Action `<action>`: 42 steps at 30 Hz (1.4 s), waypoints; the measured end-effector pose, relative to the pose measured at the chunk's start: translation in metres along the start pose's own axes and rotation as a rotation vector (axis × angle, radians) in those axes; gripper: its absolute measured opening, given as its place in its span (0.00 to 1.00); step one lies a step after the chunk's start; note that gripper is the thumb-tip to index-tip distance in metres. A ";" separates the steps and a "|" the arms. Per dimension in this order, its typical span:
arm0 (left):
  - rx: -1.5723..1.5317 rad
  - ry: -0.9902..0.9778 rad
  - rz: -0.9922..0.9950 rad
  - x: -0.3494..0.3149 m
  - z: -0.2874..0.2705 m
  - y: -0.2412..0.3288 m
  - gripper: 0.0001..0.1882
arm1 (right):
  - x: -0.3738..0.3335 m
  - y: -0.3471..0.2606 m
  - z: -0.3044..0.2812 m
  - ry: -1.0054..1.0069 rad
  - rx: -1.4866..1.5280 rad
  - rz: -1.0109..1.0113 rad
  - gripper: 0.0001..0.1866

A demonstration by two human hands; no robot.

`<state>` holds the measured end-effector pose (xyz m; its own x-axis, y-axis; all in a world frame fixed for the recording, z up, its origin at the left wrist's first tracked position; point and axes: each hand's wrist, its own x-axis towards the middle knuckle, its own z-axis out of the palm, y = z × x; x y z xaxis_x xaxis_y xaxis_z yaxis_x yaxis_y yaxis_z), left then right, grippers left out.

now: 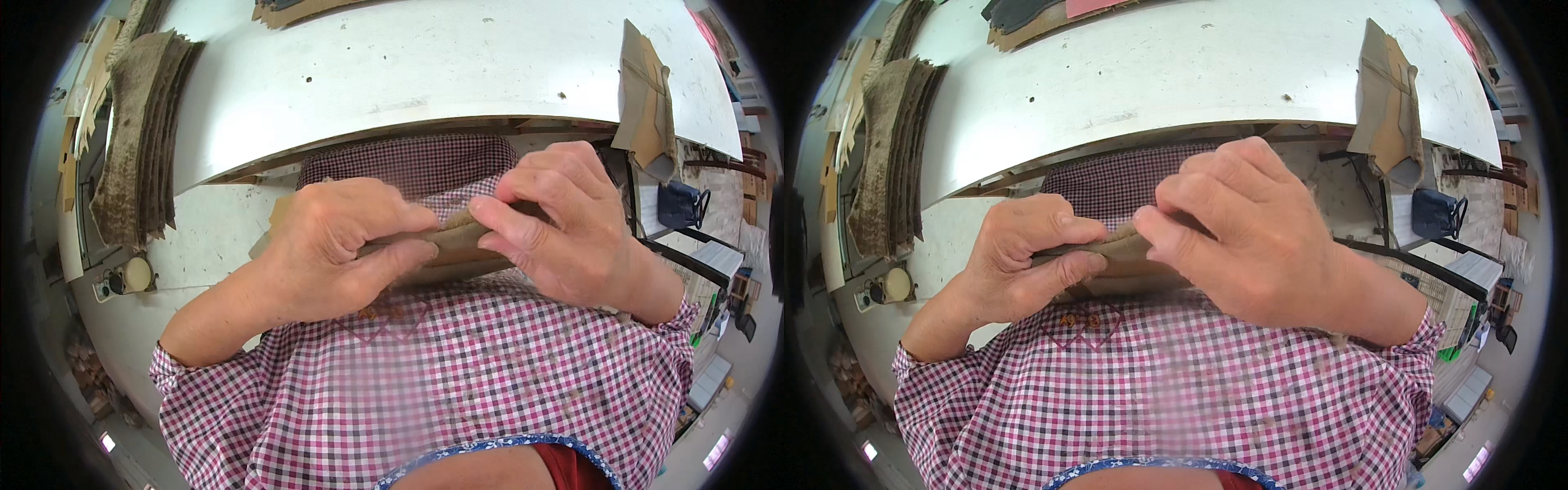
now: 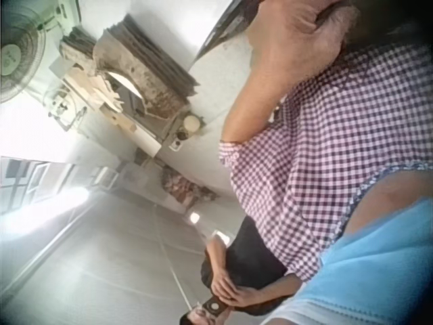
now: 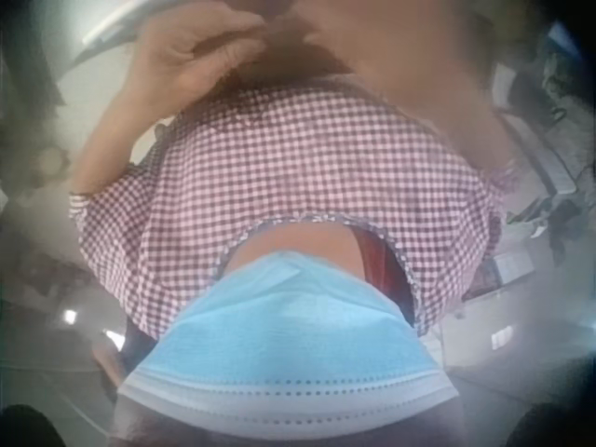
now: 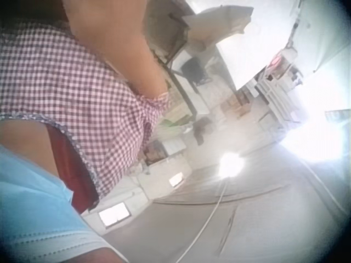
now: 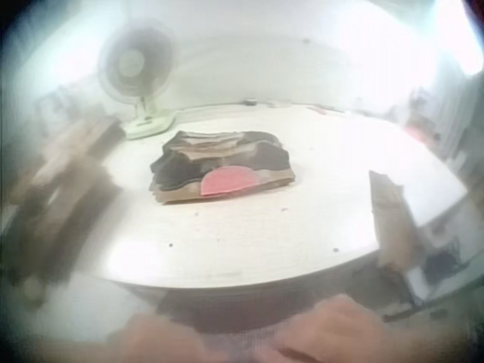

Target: The person repeatedly picks up tan leather shoe parts from a table, turns them over, and inspects the edges and seams by hand. The parts are placed back on the table after each inspection. A second person briefly appears in the background.

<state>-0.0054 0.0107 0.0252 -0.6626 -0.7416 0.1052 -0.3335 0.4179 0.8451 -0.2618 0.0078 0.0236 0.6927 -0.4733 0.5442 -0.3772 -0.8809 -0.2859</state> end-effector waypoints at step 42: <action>0.274 0.030 0.187 0.018 -0.030 -0.013 0.11 | 0.010 0.008 0.012 0.014 0.003 0.117 0.19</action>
<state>0.0072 -0.0243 0.0315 -0.7105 -0.6522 0.2642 -0.3787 0.6709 0.6376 -0.2510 -0.0042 0.0169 0.6354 -0.5731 0.5175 -0.4533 -0.8194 -0.3509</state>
